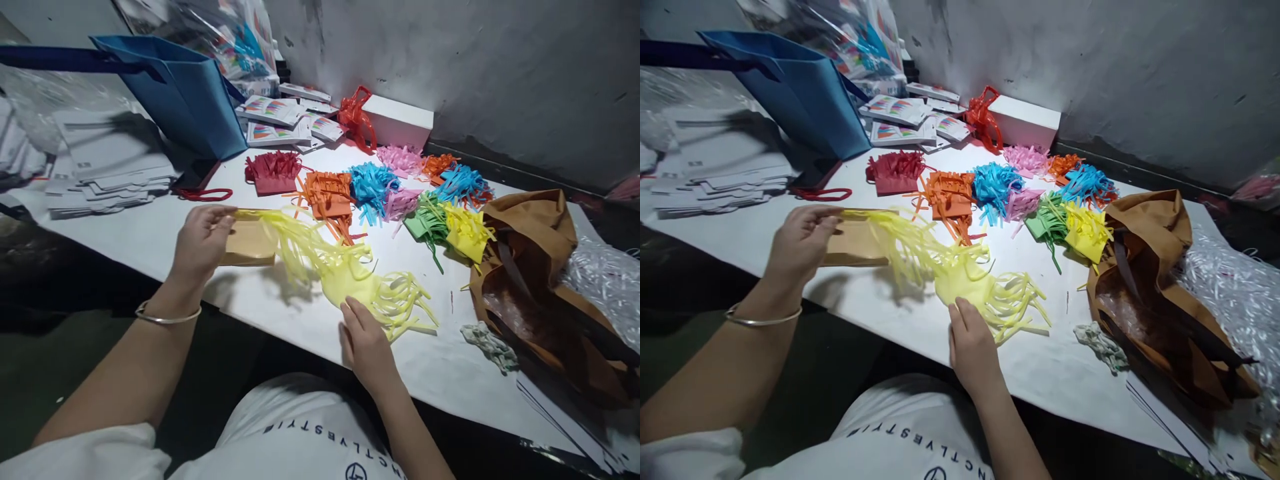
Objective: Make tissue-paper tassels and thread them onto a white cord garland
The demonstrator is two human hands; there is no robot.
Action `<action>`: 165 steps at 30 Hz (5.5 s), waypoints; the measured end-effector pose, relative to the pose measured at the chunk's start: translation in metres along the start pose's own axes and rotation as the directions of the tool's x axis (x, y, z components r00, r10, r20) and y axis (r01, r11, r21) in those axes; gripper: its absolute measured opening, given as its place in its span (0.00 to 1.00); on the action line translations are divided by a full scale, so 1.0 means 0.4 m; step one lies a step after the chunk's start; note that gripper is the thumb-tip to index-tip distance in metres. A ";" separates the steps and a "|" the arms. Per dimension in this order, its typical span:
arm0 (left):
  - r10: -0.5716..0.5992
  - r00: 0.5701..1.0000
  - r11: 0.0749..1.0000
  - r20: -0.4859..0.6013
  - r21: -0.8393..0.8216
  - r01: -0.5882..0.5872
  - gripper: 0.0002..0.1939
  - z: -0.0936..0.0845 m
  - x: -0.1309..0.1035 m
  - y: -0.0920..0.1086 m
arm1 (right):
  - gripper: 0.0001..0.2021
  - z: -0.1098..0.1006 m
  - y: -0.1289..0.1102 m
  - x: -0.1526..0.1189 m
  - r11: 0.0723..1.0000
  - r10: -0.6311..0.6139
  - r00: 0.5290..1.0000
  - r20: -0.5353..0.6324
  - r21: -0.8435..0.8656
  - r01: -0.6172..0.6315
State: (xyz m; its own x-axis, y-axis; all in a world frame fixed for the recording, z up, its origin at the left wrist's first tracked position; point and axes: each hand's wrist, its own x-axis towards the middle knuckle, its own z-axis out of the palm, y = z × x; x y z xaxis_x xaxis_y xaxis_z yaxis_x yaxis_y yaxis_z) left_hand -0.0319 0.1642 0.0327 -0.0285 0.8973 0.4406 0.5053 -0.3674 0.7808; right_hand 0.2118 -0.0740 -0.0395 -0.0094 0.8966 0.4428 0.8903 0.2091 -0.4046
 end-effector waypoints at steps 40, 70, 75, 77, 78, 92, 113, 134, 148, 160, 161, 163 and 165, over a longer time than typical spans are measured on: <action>0.334 0.540 0.805 0.772 0.065 -0.590 0.15 0.257 -0.376 0.171 | 0.11 -0.070 0.070 -0.088 0.908 0.290 0.945 -0.149 -0.270 -0.321; 0.600 0.417 0.699 0.683 -0.193 -0.689 0.10 0.250 -0.412 0.119 | 0.07 -0.070 0.073 -0.103 0.979 0.087 0.996 -0.037 -0.183 -0.092; 0.444 0.540 0.768 0.715 0.007 -0.641 0.13 0.246 -0.398 0.135 | 0.11 -0.073 0.091 -0.104 0.914 0.263 0.964 -0.024 -0.313 -0.257; 0.352 0.575 0.758 0.738 0.135 -0.638 0.14 0.257 -0.393 0.153 | 0.12 -0.064 0.096 -0.090 0.855 0.341 0.940 -0.030 -0.405 -0.324; 0.311 0.588 0.750 0.747 0.188 -0.634 0.14 0.264 -0.391 0.162 | 0.12 -0.060 0.097 -0.082 0.830 0.370 0.928 -0.043 -0.432 -0.352; 0.496 0.523 0.740 0.693 -0.022 -0.672 0.07 0.271 -0.391 0.154 | 0.06 -0.047 0.070 -0.056 0.967 0.101 0.991 -0.083 -0.228 -0.118; 0.598 0.394 0.727 0.698 -0.266 -0.634 0.11 0.235 -0.377 0.130 | 0.08 -0.064 0.060 -0.108 0.940 0.091 0.994 0.060 -0.335 -0.065; 0.657 0.264 0.567 0.706 -0.232 -0.790 0.11 0.283 -0.365 0.157 | 0.04 -0.065 0.047 -0.091 0.902 0.143 0.989 0.039 -0.416 -0.114; 0.732 0.276 0.560 0.623 -0.319 -0.765 0.09 0.304 -0.366 0.144 | 0.09 -0.055 0.076 -0.089 0.906 0.113 0.992 0.060 -0.417 -0.078; 0.418 0.430 0.646 0.800 0.071 -0.760 0.09 0.301 -0.408 0.229 | 0.04 -0.066 0.054 -0.080 0.845 0.421 0.905 -0.057 -0.337 -0.415; 0.405 0.432 0.646 0.806 0.082 -0.759 0.08 0.302 -0.405 0.234 | 0.05 -0.066 0.056 -0.077 0.847 0.426 0.902 -0.063 -0.322 -0.423; 0.427 0.398 0.635 0.812 0.044 -0.771 0.07 0.299 -0.401 0.234 | 0.05 -0.067 0.060 -0.078 0.874 0.398 0.916 -0.051 -0.283 -0.395; 0.494 0.315 0.597 0.811 -0.053 -0.800 0.07 0.294 -0.400 0.227 | 0.06 -0.071 0.062 -0.087 0.916 0.326 0.945 -0.015 -0.243 -0.319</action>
State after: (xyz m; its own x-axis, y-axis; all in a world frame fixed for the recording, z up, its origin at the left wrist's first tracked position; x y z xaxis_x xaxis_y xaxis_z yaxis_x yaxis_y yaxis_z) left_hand 0.1199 0.0159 -0.0191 0.9397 0.2997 0.1651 0.2791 -0.9505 0.1368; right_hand 0.2472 -0.1110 -0.0422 0.2878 0.9099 0.2986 0.9291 -0.1897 -0.3174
